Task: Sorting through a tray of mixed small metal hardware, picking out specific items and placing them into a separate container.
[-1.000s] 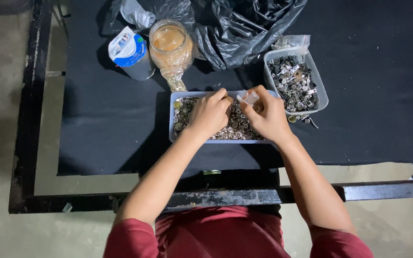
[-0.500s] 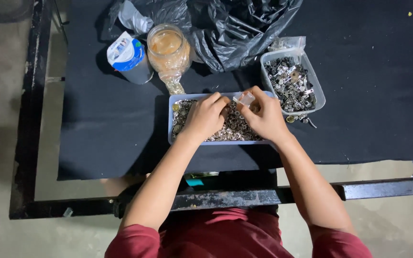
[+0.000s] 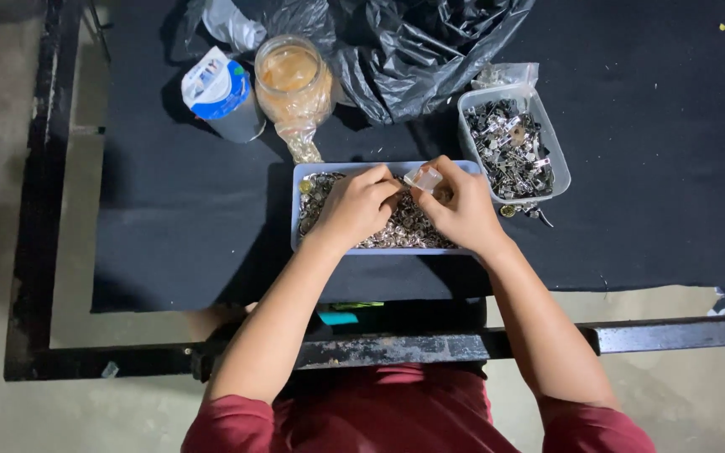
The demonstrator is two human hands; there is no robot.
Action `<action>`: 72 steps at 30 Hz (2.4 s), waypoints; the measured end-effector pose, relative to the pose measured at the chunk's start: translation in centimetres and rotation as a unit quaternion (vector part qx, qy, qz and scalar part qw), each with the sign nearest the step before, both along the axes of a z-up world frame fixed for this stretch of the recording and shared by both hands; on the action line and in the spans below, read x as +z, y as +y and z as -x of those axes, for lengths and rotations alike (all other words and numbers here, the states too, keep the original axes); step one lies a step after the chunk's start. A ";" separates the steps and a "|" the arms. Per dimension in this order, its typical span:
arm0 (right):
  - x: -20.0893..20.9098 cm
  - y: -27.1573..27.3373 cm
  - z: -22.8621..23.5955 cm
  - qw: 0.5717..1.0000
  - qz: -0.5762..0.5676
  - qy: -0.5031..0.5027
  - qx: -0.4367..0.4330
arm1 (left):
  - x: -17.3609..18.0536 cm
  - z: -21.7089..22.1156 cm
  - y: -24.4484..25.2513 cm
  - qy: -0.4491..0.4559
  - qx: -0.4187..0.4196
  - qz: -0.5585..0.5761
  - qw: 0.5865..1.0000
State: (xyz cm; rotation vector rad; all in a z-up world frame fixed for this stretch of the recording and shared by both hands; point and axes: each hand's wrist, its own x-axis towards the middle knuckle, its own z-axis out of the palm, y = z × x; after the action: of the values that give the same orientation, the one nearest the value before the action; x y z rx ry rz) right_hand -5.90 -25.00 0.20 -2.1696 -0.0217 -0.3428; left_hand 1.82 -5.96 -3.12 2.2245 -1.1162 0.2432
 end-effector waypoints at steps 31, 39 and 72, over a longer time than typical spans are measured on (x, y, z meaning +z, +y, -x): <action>0.9 0.2 0.3 0.999 -0.047 0.020 0.007 | 2.8 0.1 0.5 0.112 -0.049 0.135 0.983; 1.6 2.5 4.0 0.996 0.076 0.044 -0.014 | 2.6 -0.2 0.7 0.091 -0.022 0.067 0.993; -1.3 2.8 3.0 0.972 0.168 0.020 -0.164 | 4.1 0.2 0.5 0.105 -0.061 0.142 0.982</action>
State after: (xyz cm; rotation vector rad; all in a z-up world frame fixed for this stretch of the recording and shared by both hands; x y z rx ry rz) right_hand -8.89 -22.15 -1.14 -2.5176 0.3268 -0.5123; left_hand 1.58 -5.49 1.01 1.8764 -1.0282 0.1046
